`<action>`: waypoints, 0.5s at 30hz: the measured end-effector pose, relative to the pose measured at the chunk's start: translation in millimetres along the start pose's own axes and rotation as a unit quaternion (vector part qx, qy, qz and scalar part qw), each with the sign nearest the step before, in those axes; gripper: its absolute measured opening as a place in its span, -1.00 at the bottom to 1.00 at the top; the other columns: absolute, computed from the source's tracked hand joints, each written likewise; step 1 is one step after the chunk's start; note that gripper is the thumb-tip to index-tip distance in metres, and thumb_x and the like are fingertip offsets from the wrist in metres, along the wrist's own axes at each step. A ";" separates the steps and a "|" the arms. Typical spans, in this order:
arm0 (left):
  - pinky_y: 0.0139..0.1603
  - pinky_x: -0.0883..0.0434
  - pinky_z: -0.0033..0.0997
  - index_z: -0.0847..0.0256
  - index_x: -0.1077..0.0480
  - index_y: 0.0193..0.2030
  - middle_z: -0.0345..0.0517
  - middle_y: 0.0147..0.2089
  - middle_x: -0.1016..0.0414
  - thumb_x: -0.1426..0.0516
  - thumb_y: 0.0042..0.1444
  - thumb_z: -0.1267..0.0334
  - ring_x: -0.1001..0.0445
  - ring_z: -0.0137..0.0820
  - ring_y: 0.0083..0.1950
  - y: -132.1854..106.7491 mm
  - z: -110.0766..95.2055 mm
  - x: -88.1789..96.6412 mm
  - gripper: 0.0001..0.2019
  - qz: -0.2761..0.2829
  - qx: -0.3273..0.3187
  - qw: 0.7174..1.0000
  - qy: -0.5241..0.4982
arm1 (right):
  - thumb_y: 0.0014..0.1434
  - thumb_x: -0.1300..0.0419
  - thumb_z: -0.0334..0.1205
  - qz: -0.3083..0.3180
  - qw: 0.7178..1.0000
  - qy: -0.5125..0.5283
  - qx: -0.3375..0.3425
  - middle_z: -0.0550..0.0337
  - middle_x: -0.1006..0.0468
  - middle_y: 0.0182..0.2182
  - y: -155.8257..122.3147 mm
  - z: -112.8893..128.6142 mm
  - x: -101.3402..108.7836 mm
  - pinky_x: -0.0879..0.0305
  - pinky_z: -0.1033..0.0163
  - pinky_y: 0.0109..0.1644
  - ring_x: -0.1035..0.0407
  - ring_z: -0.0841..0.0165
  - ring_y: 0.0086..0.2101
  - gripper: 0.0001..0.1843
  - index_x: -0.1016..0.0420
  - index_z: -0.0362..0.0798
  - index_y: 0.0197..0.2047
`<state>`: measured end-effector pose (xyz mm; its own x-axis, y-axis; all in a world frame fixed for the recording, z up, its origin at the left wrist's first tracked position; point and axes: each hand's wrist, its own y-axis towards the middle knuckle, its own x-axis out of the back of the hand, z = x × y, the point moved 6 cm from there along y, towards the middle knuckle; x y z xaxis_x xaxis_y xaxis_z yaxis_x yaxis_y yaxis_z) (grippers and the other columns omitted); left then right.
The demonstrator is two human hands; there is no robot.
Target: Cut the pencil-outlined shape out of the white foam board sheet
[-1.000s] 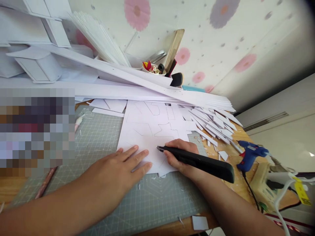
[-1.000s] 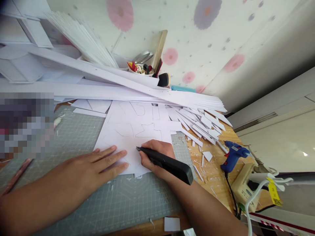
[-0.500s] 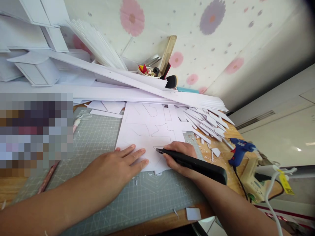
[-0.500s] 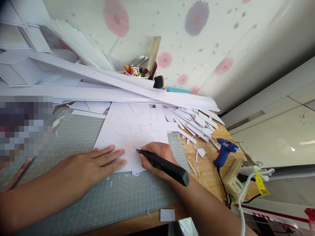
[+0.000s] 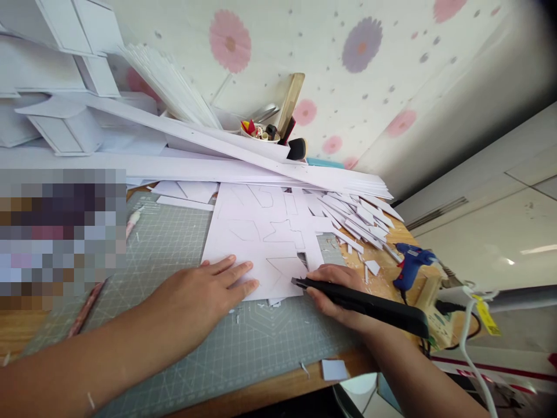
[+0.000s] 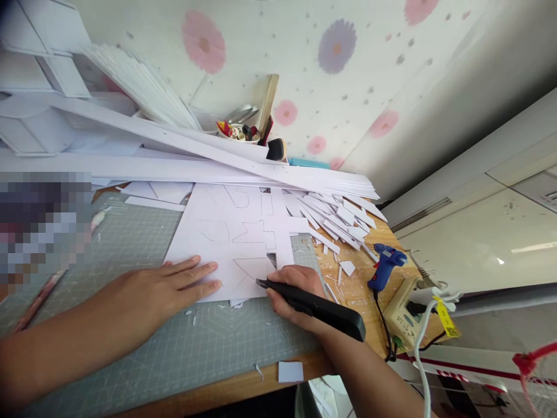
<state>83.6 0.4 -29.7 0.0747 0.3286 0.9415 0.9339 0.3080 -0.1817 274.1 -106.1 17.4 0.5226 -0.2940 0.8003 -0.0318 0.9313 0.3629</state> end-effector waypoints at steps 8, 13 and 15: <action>0.18 -0.37 -0.07 0.08 -0.44 0.14 -0.02 0.27 -0.35 0.04 0.20 0.46 -0.37 -0.13 0.24 -8.2 12.9 6.4 -0.55 -0.099 -0.016 0.995 0.008 | 0.05 -0.28 -0.19 -0.174 0.938 0.182 -0.239 0.25 -0.53 -0.54 -38.7 -32.2 8.1 -0.36 0.27 -0.43 -0.42 0.34 -0.52 -0.93 -0.52 0.05 -0.34; 0.11 -0.39 0.01 0.19 -0.47 0.07 0.08 0.11 -0.48 0.04 0.26 0.21 -0.46 -0.07 0.09 -19.1 41.8 37.5 -0.63 -0.175 0.123 0.975 0.059 | 0.01 -0.34 -0.05 -0.217 0.803 0.455 -0.318 0.26 -0.44 -0.60 -32.1 -34.6 -20.9 -0.20 0.31 -0.53 -0.30 0.39 -0.58 -0.77 -0.50 -0.01 -0.33; 0.08 -0.38 0.02 0.23 -0.45 0.08 0.11 0.04 -0.51 0.03 0.22 0.25 -0.47 -0.05 0.05 -20.2 50.7 41.9 -0.63 -0.149 0.178 0.970 0.066 | -0.01 -0.36 -0.05 -0.210 0.791 0.484 -0.309 0.26 -0.42 -0.61 -19.9 -27.4 -29.2 -0.19 0.32 -0.50 -0.29 0.41 -0.57 -0.74 -0.51 -0.04 -0.33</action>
<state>50.2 53.2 -0.9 -0.1135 0.0672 0.9913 0.7425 0.6687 0.0397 282.8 -110.1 -26.3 0.7936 -0.5820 -0.1776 0.5846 0.8102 -0.0426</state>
